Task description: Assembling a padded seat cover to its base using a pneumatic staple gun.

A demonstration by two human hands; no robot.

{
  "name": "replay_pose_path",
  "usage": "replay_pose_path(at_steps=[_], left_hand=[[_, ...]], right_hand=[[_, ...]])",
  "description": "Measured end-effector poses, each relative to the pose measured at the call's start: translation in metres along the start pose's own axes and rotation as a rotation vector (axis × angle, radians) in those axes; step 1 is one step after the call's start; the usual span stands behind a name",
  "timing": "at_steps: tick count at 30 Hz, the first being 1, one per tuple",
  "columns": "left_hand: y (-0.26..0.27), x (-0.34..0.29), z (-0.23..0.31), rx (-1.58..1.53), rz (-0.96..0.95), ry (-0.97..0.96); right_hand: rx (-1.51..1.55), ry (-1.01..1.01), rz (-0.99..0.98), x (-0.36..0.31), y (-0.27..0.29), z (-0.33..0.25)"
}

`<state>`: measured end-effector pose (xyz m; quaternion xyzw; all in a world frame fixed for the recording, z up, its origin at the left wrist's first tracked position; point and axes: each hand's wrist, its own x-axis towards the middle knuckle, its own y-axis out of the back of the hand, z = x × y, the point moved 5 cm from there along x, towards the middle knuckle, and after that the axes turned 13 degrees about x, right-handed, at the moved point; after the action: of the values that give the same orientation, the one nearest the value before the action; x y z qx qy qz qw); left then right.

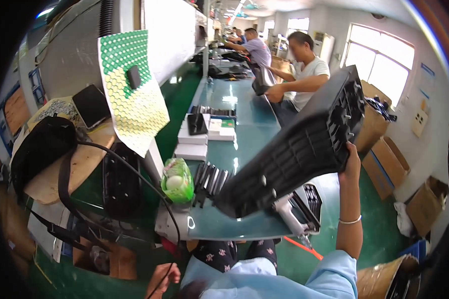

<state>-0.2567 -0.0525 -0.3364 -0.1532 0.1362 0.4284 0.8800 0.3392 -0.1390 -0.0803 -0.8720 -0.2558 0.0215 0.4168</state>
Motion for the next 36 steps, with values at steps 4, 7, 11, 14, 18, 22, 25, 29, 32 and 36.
replay_pose_path(at_steps=[4, 7, 11, 14, 18, 22, 25, 29, 32, 36], left_hand=[[-0.059, -0.008, -0.002, 0.358, -0.243, 0.023], [-0.071, 0.001, 0.006, 0.332, -0.331, -0.099], [-0.098, 0.011, 0.1, 0.258, -0.216, -0.6], [-0.108, 0.03, 0.176, 0.238, -0.13, -1.007], [-0.131, 0.02, 0.277, 0.209, 0.013, -1.257], [-0.16, 0.025, 0.314, -0.396, -0.352, -1.489], [-0.156, 0.026, 0.332, -0.285, -0.515, -1.561], [-0.159, 0.047, 0.339, -0.044, -0.575, -1.666], [-0.159, 0.06, 0.338, -0.078, -0.651, -1.673], [-0.168, 0.069, 0.337, -0.072, -0.725, -1.694]], right_hand=[[-0.133, 0.175, 0.147, -0.085, 0.005, -0.007], [-0.284, 0.102, -0.151, -0.131, 0.004, -0.012], [-0.368, 0.156, -0.26, -0.167, 0.001, 0.014], [-0.457, 0.173, -0.473, -0.196, -0.03, 0.031], [-0.421, 0.01, -0.743, -0.207, -0.042, 0.079], [-0.369, -0.088, -0.874, -0.223, -0.053, 0.115], [-0.37, -0.123, -0.881, -0.223, -0.049, 0.14], [-0.523, -0.085, -0.848, -0.217, -0.048, 0.145], [-0.762, 0.139, -0.945, -0.208, -0.061, 0.125], [-0.623, 0.622, -0.956, -0.19, -0.126, 0.058]])
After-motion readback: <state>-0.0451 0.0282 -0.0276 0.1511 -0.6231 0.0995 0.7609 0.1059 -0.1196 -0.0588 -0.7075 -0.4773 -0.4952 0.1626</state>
